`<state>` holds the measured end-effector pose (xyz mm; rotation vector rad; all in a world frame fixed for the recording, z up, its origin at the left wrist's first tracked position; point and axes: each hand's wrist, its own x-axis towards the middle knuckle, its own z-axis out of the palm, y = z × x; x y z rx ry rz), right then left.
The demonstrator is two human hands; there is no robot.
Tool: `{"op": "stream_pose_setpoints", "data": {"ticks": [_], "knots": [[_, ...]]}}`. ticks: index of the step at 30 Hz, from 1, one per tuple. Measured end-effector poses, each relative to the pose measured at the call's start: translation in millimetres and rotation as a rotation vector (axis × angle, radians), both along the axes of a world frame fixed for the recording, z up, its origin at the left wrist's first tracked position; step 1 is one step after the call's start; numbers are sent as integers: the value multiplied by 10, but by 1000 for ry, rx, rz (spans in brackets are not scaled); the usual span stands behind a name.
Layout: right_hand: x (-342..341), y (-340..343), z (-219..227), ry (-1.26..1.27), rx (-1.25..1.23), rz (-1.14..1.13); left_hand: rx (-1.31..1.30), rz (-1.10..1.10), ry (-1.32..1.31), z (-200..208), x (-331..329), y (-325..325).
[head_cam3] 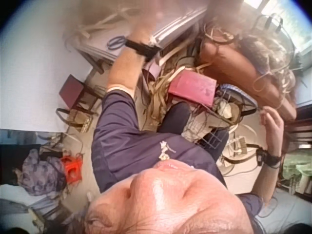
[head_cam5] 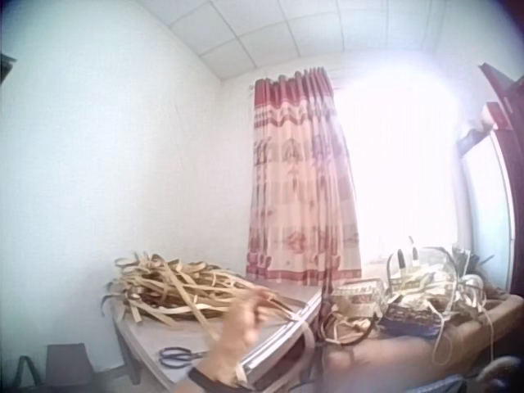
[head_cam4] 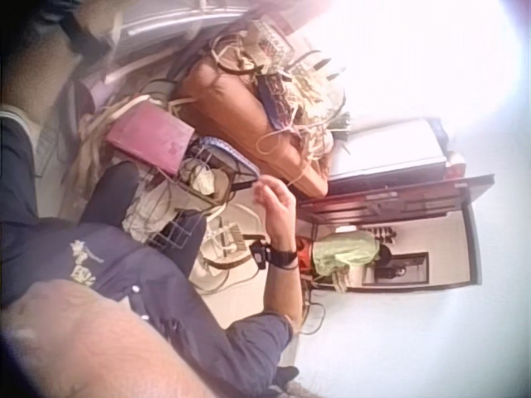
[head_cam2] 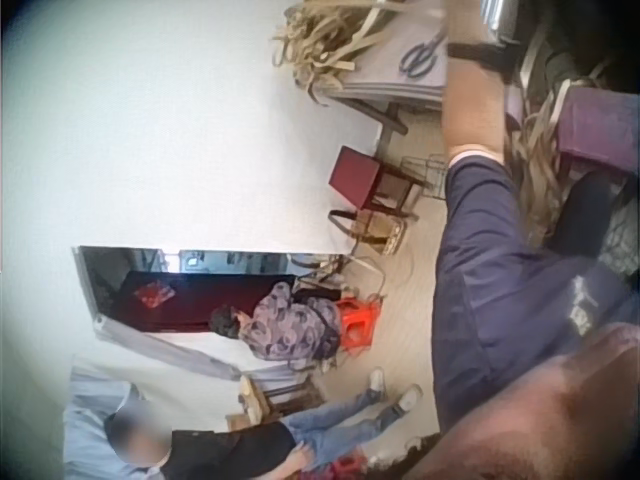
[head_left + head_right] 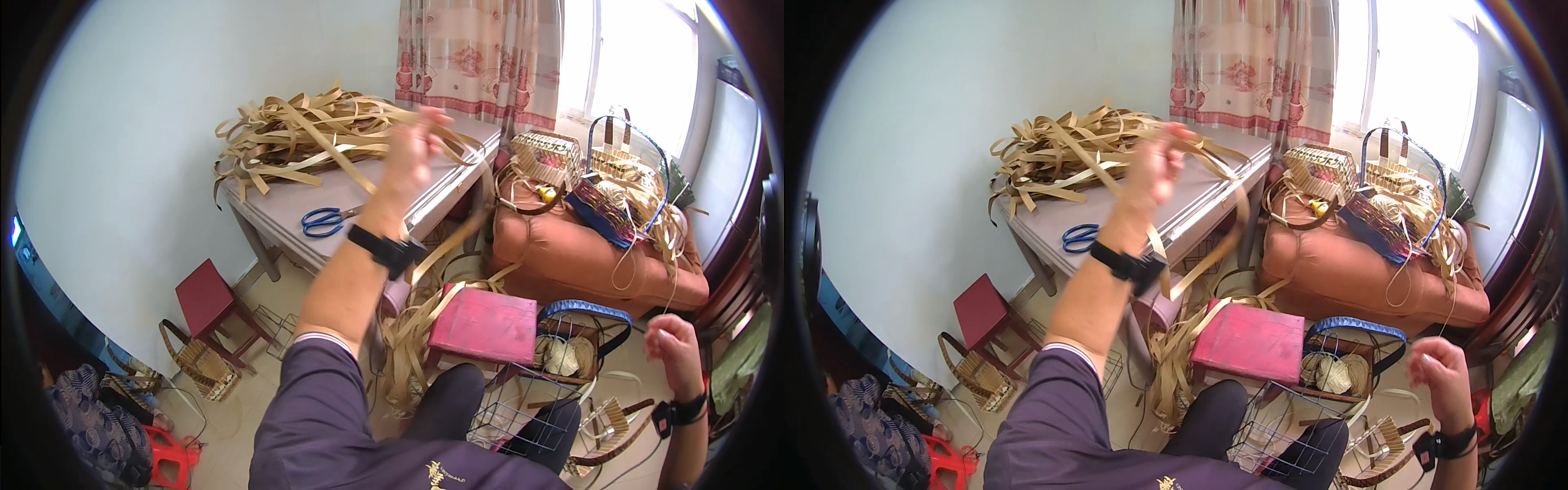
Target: The person weaves a basket by hand, starting with a wire frame and using flat wooden strips. They wrap the strips around the frame, pull them through the wire mesh, and tuck the ends into the weave to secure them.
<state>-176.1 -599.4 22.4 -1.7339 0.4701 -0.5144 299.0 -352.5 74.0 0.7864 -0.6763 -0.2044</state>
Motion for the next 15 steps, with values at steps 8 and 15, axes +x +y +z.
{"op": "stream_pose_setpoints", "data": {"ticks": [8,15], "knots": [[1067,386,133,-138,-390,165,406,-445,-362,-714,-1762,-737],[1353,610,94,175,56,572,702,-692,-657,-1118,-2464,-750]]}}
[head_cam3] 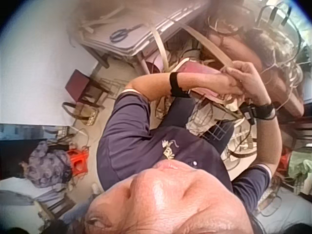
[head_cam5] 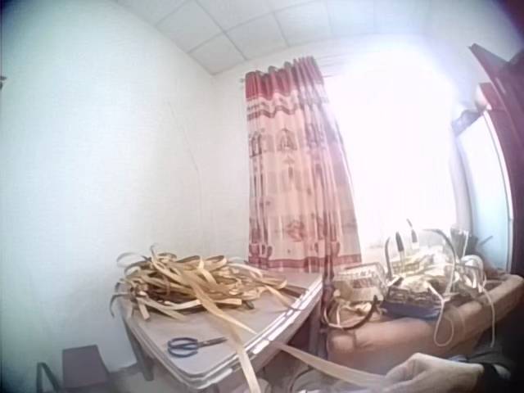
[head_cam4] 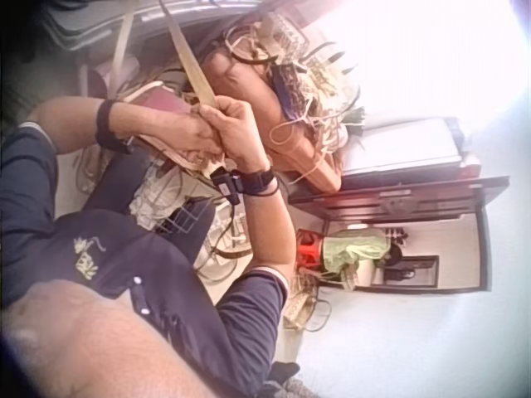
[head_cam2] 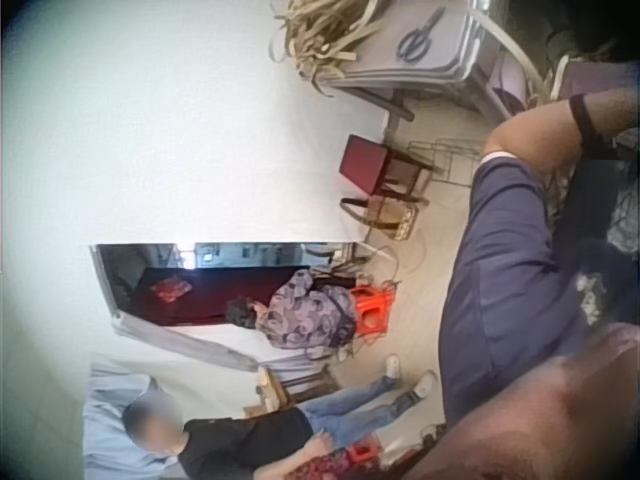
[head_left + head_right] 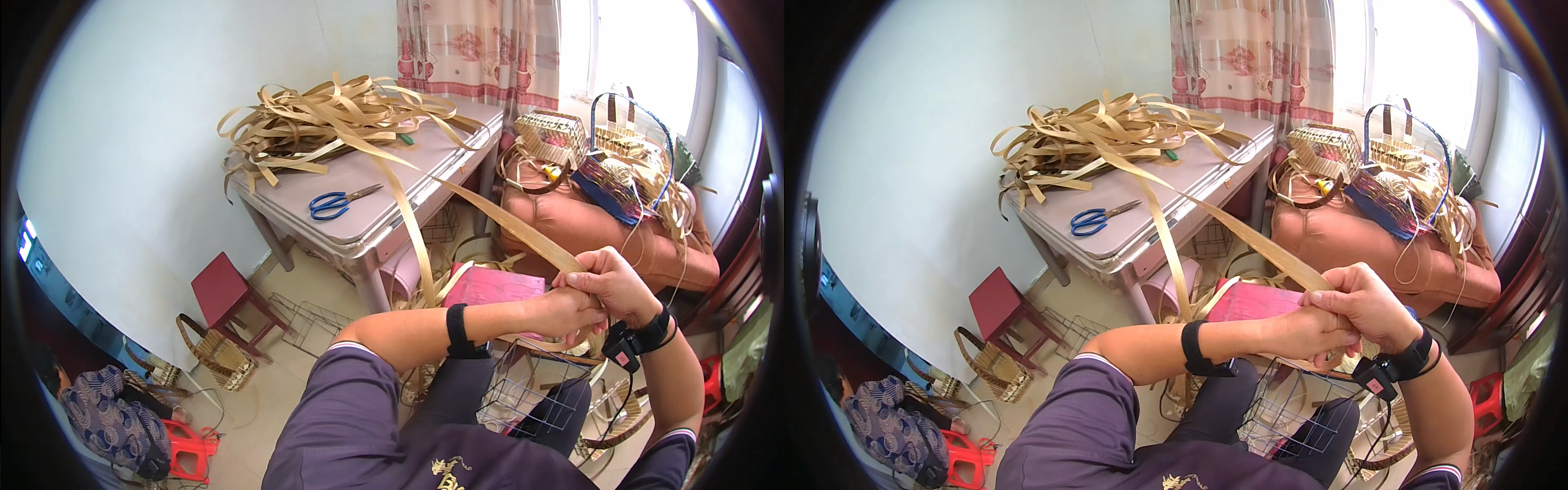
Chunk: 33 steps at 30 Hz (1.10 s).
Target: The person weaves a basket by hand, starting with a wire frame and using flat wooden strips. They wrap the strips around the frame, pull them through the wire mesh, and tuck the ends into the weave to secure them.
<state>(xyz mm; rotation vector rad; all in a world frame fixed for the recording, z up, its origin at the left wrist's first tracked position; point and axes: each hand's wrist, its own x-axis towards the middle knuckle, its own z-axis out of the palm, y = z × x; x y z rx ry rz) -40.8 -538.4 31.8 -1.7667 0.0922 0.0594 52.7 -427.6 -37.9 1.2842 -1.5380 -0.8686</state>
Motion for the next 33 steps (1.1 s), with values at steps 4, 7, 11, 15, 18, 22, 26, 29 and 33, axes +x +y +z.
{"op": "stream_pose_setpoints", "data": {"ticks": [4,7,11,15,18,22,26,29,33], "knots": [[-208,-154,-74,-203,-54,-188,-104,0,-468,57,348,454],[-661,-620,-154,-206,-180,-370,102,241,-36,503,1041,763],[-1118,-1101,-450,-225,-76,-525,-508,1270,203,551,2242,1212],[-1492,-1462,-726,-219,-156,-598,-604,1370,964,442,3536,1975],[-1866,-1756,-911,-233,-204,-698,-473,1405,1061,413,3949,2056],[-2492,-2075,-1057,-277,-237,-869,-459,1361,1064,503,4089,1900],[-2960,-1954,-1105,-187,-257,-896,-348,1324,889,545,3860,1497],[-3482,-1991,-1349,-212,-374,-928,-136,1460,902,490,3669,915],[-3708,-2104,-1732,-205,-260,-1042,-609,1640,1018,164,4443,1166]]}}
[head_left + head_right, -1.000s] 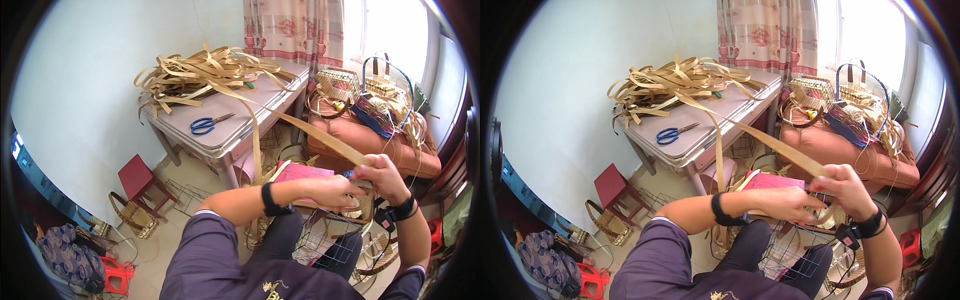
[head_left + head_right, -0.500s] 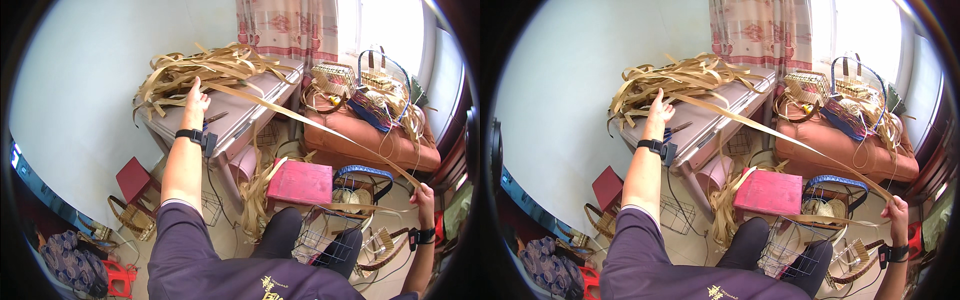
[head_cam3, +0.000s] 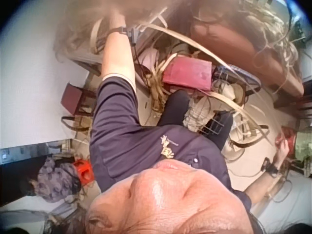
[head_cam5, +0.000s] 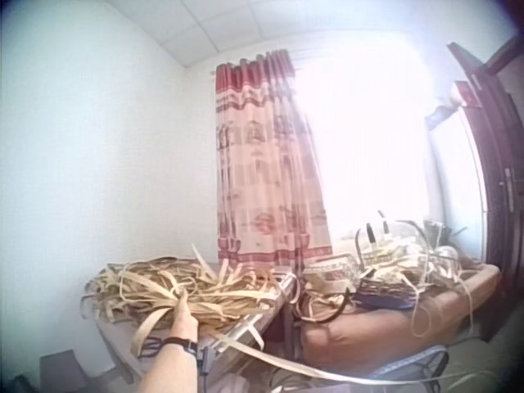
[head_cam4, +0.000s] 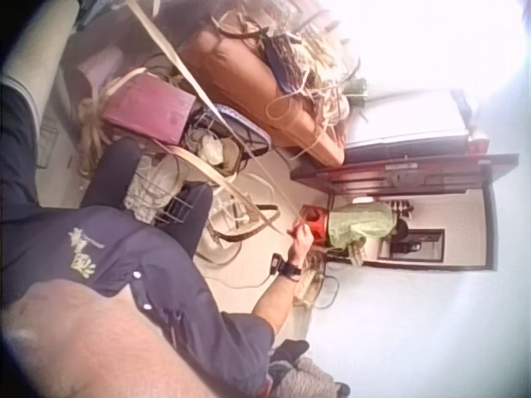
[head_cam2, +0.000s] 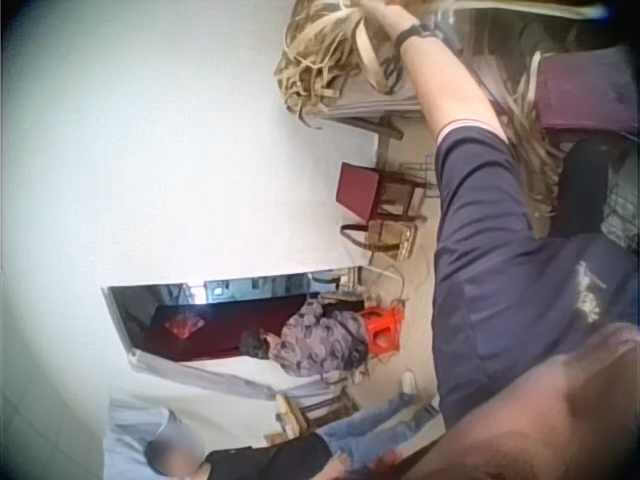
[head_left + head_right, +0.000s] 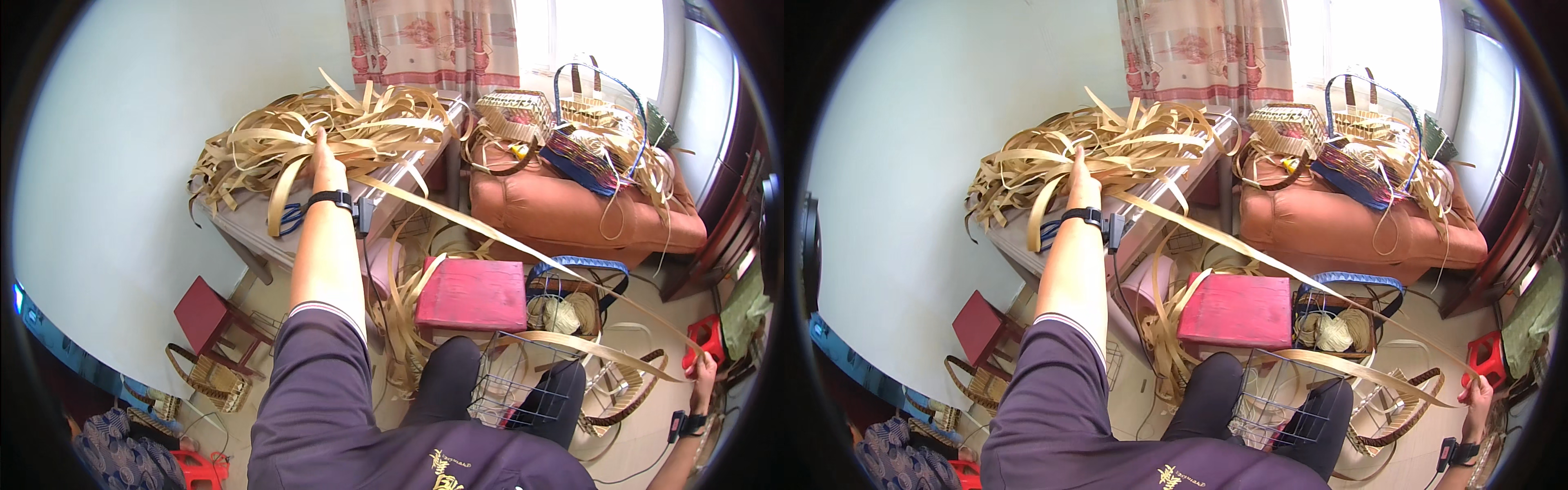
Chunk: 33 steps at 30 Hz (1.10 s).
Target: The person weaves a basket by hand, starting with a wire frame and using flat wooden strips. They wrap the strips around the frame, pull them through the wire mesh, and tuck the ends into the weave to secure them.
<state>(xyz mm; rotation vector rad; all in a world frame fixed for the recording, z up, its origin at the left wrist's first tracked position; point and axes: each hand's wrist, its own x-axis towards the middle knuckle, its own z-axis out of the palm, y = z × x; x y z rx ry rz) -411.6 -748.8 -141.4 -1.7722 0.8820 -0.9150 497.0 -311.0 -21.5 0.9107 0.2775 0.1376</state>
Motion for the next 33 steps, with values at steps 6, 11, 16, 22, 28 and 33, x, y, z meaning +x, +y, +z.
{"op": "stream_pose_setpoints", "data": {"ticks": [6,11,16,22,28,33], "knots": [[-659,170,-246,109,50,-175,-30,-75,20,-176,-212,-468],[-546,136,-566,115,112,-144,-26,-208,-145,-69,-287,-205],[-392,70,-803,131,165,-92,-148,-371,-257,59,-257,-210],[-36,38,-760,187,192,38,-271,-473,-522,409,-555,-391],[498,57,-14,495,-83,414,-187,-645,-661,916,-1649,-1195],[1973,530,1107,193,-206,503,-108,-1200,-988,929,-2723,-1816]]}}
